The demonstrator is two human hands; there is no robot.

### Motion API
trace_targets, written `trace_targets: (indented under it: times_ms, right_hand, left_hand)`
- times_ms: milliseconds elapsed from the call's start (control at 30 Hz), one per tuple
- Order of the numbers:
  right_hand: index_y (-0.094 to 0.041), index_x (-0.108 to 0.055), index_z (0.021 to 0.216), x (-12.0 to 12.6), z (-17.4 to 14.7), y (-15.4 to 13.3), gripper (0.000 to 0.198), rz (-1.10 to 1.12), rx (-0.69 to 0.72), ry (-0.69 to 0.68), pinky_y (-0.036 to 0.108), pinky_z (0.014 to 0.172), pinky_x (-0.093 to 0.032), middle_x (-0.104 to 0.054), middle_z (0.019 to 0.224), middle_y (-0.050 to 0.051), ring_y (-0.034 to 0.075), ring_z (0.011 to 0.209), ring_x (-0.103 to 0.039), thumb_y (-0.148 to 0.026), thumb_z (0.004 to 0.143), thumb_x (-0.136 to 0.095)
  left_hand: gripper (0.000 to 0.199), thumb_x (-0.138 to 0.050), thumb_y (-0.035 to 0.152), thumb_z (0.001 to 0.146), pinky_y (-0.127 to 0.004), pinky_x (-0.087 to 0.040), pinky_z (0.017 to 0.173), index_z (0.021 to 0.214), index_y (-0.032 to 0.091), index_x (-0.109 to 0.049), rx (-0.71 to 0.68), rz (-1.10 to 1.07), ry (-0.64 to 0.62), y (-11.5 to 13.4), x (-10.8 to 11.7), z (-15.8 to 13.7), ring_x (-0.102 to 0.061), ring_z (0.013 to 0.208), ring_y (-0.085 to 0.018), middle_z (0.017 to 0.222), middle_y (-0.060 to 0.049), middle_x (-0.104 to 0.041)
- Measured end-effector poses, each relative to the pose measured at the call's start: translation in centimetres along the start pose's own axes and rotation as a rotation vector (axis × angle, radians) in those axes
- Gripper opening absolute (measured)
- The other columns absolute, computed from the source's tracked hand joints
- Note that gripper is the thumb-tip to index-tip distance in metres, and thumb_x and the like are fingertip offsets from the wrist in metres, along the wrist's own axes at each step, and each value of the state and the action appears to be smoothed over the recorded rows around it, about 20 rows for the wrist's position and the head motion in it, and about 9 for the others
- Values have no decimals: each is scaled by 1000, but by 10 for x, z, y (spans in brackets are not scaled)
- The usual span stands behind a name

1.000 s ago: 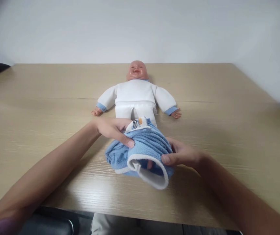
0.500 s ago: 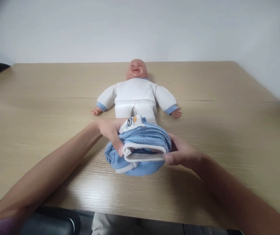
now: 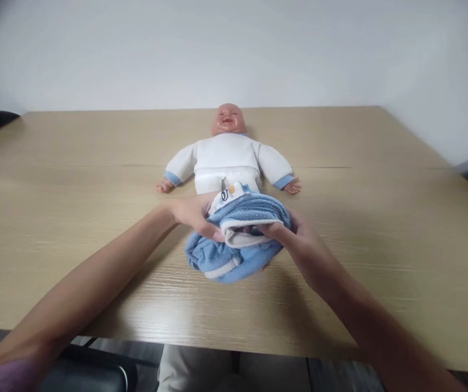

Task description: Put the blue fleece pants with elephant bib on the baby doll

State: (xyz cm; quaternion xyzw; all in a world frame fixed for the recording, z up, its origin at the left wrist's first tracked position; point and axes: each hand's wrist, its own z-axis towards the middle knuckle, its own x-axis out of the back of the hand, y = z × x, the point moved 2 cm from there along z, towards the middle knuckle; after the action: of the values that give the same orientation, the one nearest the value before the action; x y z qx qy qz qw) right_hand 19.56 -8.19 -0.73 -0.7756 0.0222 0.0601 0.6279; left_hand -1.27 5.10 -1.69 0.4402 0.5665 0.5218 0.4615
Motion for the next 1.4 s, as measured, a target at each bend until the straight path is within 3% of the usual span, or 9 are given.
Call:
trace_targets:
  times_ms: [133, 267, 333, 467, 600, 733, 967, 1167, 1400]
  right_hand:
    - [-28, -80, 130, -7, -26, 17, 44, -81, -13, 83, 39, 106, -61, -81, 128, 6, 33, 126, -71, -49, 92, -86]
    - [-24, -79, 132, -18, -50, 33, 52, -127, -77, 173, 41, 102, -61, -82, 127, 8, 36, 123, -73, -57, 93, -83]
    - [-22, -79, 129, -22, -59, 36, 53, -182, -75, 241, 40, 102, -61, -82, 127, 9, 36, 122, -72, -61, 92, -83]
    - [-24, -79, 128, -28, -71, 46, 55, -254, -48, 347, 41, 104, -60, -81, 128, 9, 37, 127, -71, -64, 90, -83]
    - [-26, -81, 123, -34, -78, 59, 47, -310, -54, 381, 41, 96, -62, -83, 116, 7, 37, 122, -72, -62, 94, -78]
    - [-25, -80, 122, -35, -83, 65, 40, -374, -46, 424, 40, 92, -59, -82, 106, 7, 36, 115, -72, -56, 96, -76]
    - [-24, -73, 118, -30, -79, 67, 31, -558, 121, 496, 42, 97, -51, -75, 115, 8, 32, 110, -68, -45, 96, -67]
    - [-25, -72, 132, -22, -74, 80, 44, -484, 7, 446, 44, 98, -55, -79, 124, 9, 35, 116, -73, -43, 93, -67]
    - [-23, -78, 124, -28, -78, 72, 37, -480, -17, 419, 43, 96, -60, -82, 90, 5, 35, 107, -77, -43, 95, -69]
  left_hand:
    - [46, -97, 37, 70, -41, -61, 109, 108, 15, -83, -45, -4, -48, 4, -3, 0, -78, 110, -29, 110, -13, -83]
    - [33, -96, 32, 72, -32, -64, 94, 97, 16, -83, -4, 28, -112, 11, -9, 0, -78, 91, -22, 95, -9, -83]
    - [34, -96, 32, 72, -30, -65, 88, 99, 16, -82, 44, 38, -137, 14, -13, 0, -78, 91, -22, 98, -8, -83]
    - [49, -96, 34, 75, -35, -64, 98, 119, 18, -80, 95, 62, -191, 20, -21, 2, -78, 110, -25, 121, -9, -83]
    - [49, -95, 34, 77, -36, -61, 106, 121, 20, -78, 58, 187, -278, 25, -32, 5, -77, 118, -26, 127, -7, -82]
    - [43, -86, 43, 85, -37, -60, 92, 117, 18, -70, 56, 514, -141, 31, -40, 6, -76, 104, -26, 117, -8, -81]
    - [41, -77, 43, 85, -34, -47, 71, 114, 17, -66, 279, 1037, 53, 50, -56, 1, -70, 84, -24, 100, -9, -77]
    - [50, -71, 53, 84, -36, -41, 66, 120, 18, -66, 400, 1154, 119, 51, -64, -6, -70, 86, -30, 104, -15, -77]
    - [52, -79, 45, 82, -39, -44, 68, 123, 16, -68, 542, 1247, 140, 54, -76, -4, -73, 97, -38, 111, -18, -78]
